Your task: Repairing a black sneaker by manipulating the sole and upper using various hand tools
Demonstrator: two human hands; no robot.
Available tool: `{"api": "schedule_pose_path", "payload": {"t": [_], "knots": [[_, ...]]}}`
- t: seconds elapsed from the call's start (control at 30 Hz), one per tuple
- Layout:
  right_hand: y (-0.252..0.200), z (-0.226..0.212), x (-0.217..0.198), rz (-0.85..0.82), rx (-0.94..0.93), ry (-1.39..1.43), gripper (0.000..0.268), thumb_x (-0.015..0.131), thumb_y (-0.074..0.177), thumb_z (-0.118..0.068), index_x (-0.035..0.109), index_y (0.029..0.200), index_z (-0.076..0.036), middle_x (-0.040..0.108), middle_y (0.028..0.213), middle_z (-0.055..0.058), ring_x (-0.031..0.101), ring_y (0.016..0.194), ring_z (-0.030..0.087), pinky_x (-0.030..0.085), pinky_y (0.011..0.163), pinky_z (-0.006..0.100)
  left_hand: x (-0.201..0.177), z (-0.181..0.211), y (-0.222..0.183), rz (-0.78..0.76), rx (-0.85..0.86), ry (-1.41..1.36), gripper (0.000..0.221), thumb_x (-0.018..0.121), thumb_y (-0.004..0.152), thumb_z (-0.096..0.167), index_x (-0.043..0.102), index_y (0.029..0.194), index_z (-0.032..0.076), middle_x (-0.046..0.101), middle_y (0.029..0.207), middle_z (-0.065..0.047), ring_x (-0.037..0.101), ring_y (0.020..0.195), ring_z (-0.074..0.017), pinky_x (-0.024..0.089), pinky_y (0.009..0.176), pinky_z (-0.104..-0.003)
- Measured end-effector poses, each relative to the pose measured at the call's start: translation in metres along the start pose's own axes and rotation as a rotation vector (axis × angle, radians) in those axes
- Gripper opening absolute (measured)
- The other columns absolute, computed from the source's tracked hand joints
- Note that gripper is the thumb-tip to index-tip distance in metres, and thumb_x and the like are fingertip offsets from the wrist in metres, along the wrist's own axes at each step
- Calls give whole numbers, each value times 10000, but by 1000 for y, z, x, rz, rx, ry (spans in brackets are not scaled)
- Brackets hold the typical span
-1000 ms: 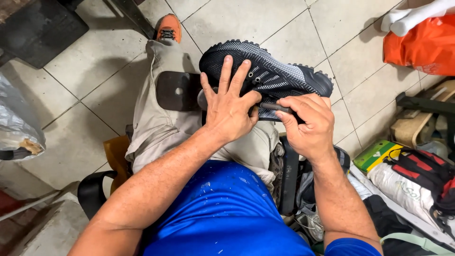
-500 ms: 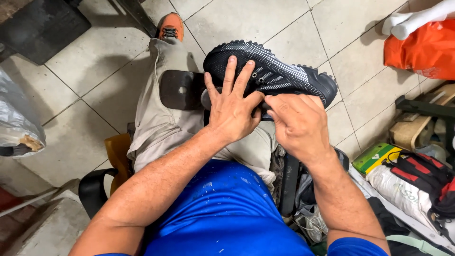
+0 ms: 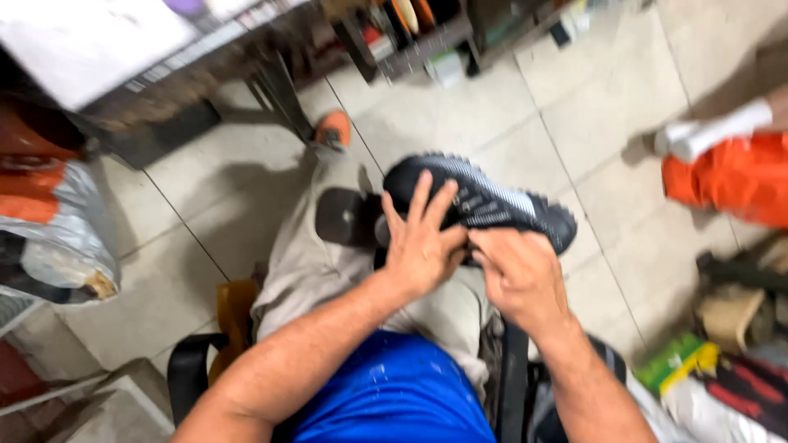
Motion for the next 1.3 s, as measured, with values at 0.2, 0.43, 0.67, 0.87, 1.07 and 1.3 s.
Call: {"api": "schedule_pose_path", "payload": {"t": [0.2, 0.43, 0.67, 0.87, 1.07, 1.3], "knots": [[1, -5, -12, -233, 71, -100, 333, 699, 898, -236, 689, 1227, -184, 715, 1064, 5, 681, 917, 254, 522, 761, 411, 15, -1, -6, 62, 1, -11, 205, 741, 741, 315, 742, 921, 216, 449, 1555, -173, 245, 1501, -502, 190, 962, -932], [114, -40, -60, -225, -86, 257, 359, 694, 906, -161, 668, 1245, -48, 726, 1124, 106, 692, 1025, 257, 532, 902, 361, 21, 4, -2, 44, -46, 25, 346, 697, 815, 525, 753, 1101, 338, 458, 1570, -98, 255, 1531, -452, 197, 966, -919], [280, -122, 19, -243, -318, 322, 527, 643, 996, -394, 561, 1359, -21, 565, 1348, 236, 581, 1211, 397, 488, 983, 523, 7, 8, 4, 71, -35, -29, 205, 773, 793, 423, 802, 902, 252, 467, 1527, -144, 273, 1530, -488, 187, 948, -930], [355, -147, 90, -388, 102, -17, 555, 577, 1047, -337, 398, 1552, -192, 553, 1072, 128, 530, 787, 189, 532, 687, 347, 7, 2, 4, -9, -89, -116, 517, 425, 927, 373, 625, 1371, 201, 466, 1587, -105, 320, 1427, -447, 29, 1015, -933], [330, -119, 73, 34, 47, 375, 163, 457, 886, -148, 483, 1046, -130, 627, 1006, 216, 567, 914, 510, 410, 718, 603, 34, -17, 1, -12, -24, -80, 778, 150, 960, 641, 435, 1556, 231, 380, 1652, -105, 251, 1492, -465, 77, 958, -953], [125, -75, -92, 130, 225, 1134, 242, 536, 1082, -296, 424, 1193, -112, 489, 846, 80, 456, 568, 136, 389, 499, 256, 4, 1, -2, 42, -14, 35, 236, 780, 794, 500, 751, 931, 310, 447, 1551, -125, 216, 1500, -459, 236, 958, -925]]}}
Point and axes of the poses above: each hand's wrist, its own y-axis towards the middle knuckle, its own x-axis out of the palm, z = x × y, the point moved 2 cm from there along y, towards the middle knuckle
